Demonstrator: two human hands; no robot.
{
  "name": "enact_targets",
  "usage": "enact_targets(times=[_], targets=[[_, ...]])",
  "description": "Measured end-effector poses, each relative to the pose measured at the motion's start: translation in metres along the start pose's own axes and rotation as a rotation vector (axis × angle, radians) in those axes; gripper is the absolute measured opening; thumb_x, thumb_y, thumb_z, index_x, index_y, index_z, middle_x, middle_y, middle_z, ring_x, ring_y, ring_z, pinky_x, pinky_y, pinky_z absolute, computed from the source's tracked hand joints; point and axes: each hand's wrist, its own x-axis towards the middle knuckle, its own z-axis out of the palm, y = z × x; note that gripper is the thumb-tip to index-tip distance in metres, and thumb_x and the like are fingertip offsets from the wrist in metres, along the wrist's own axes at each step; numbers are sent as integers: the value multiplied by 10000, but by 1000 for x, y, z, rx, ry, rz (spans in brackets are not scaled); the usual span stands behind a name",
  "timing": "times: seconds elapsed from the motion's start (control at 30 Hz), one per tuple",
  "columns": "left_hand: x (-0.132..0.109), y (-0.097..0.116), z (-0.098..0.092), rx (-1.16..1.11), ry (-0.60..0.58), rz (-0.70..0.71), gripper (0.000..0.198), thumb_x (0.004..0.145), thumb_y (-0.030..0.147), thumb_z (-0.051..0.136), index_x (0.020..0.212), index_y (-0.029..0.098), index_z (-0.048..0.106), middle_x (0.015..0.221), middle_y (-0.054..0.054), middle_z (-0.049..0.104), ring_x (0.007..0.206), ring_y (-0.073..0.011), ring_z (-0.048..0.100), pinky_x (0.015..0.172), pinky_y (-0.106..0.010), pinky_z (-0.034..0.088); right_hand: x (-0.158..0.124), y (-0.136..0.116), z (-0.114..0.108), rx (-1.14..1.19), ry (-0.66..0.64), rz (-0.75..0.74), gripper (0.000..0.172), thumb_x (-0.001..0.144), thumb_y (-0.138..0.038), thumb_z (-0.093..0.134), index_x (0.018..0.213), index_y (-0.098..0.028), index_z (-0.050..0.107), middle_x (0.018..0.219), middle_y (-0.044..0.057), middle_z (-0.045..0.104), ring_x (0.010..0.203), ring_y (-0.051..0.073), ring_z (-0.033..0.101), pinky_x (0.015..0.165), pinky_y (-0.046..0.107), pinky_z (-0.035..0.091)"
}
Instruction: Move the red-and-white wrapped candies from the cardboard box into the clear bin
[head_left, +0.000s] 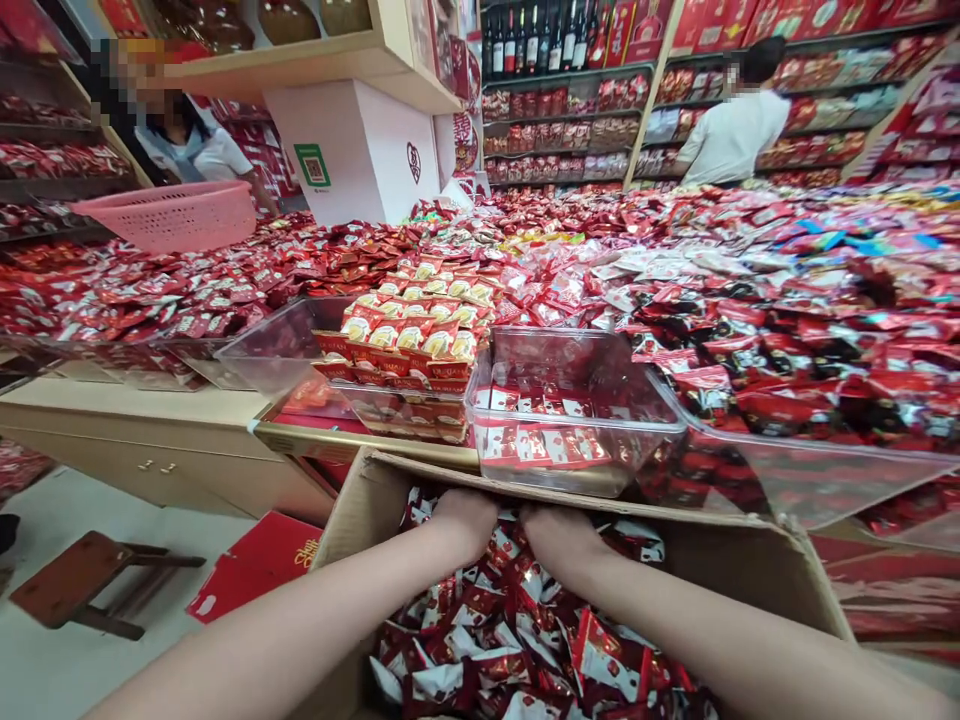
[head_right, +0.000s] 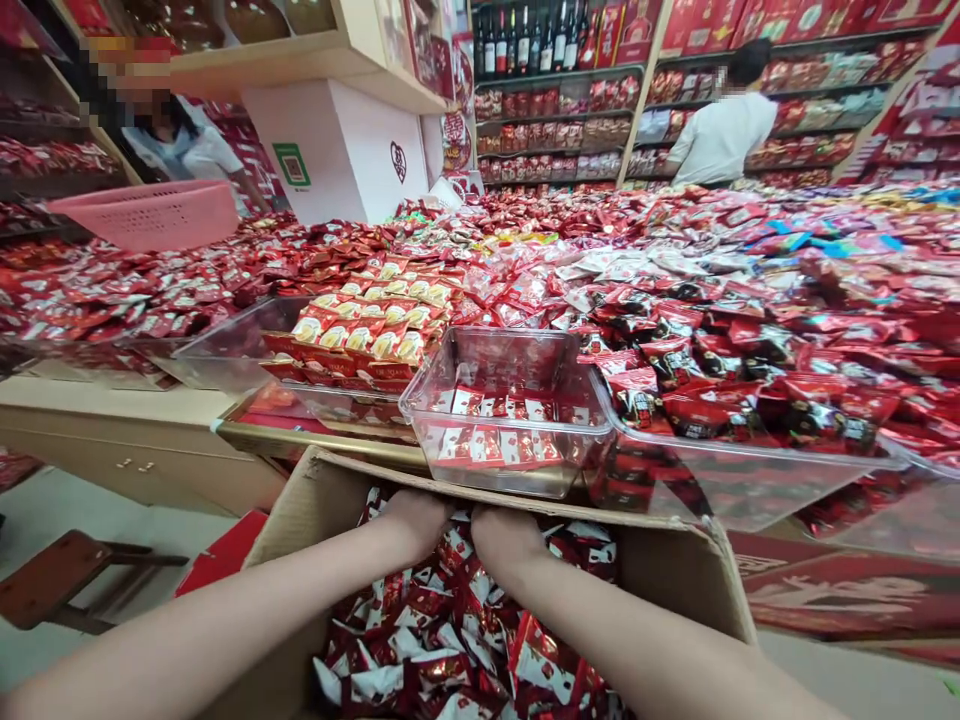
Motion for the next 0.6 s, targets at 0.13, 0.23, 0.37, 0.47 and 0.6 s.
enact_targets(times=[0.13, 0.23, 0.37, 0.47, 0.6], targets=[[-25, -3, -31, -126, -1, 40, 253, 775, 256, 396, 796, 156, 627, 810, -96, 652, 762, -219, 591, 657, -300, 437, -22, 5, -6, 71, 59, 6, 223, 785, -107, 344, 806, -107, 566, 825, 192, 640, 793, 286, 603, 660, 366, 428], [-46, -1, -52, -294, 34, 67, 284, 814, 302, 331, 749, 168, 573, 783, -38, 633, 725, -155, 579, 630, -236, 429, -47, 12, -10, 365, -29, -85, 303, 875, -289, 243, 714, -168, 470, 700, 83, 641, 591, 161, 602, 520, 245, 423], [-63, 6, -62, -971, -61, 1, 247, 816, 378, 331, 789, 166, 456, 696, -8, 594, 566, -127, 570, 471, -206, 421, -69, 16, -13, 1145, -244, -137, 337, 844, -479, 303, 715, -179, 388, 592, -7, 581, 406, 55, 482, 370, 147, 292], [-66, 13, -61, -1162, -3, -33, 244, 807, 402, 363, 779, 171, 435, 621, 6, 566, 519, -125, 559, 454, -206, 413, -75, 14, -17, 1345, -230, -168, 389, 789, -534, 398, 713, -153, 432, 558, -18, 537, 420, 37, 447, 420, 146, 317], [-68, 19, -75, -1130, 145, 12, 239, 823, 366, 363, 765, 162, 474, 591, 2, 558, 505, -105, 529, 467, -196, 398, -82, 10, -29, 1355, -181, -138, 404, 746, -559, 451, 702, -159, 489, 571, -8, 523, 461, 58, 435, 471, 178, 364]])
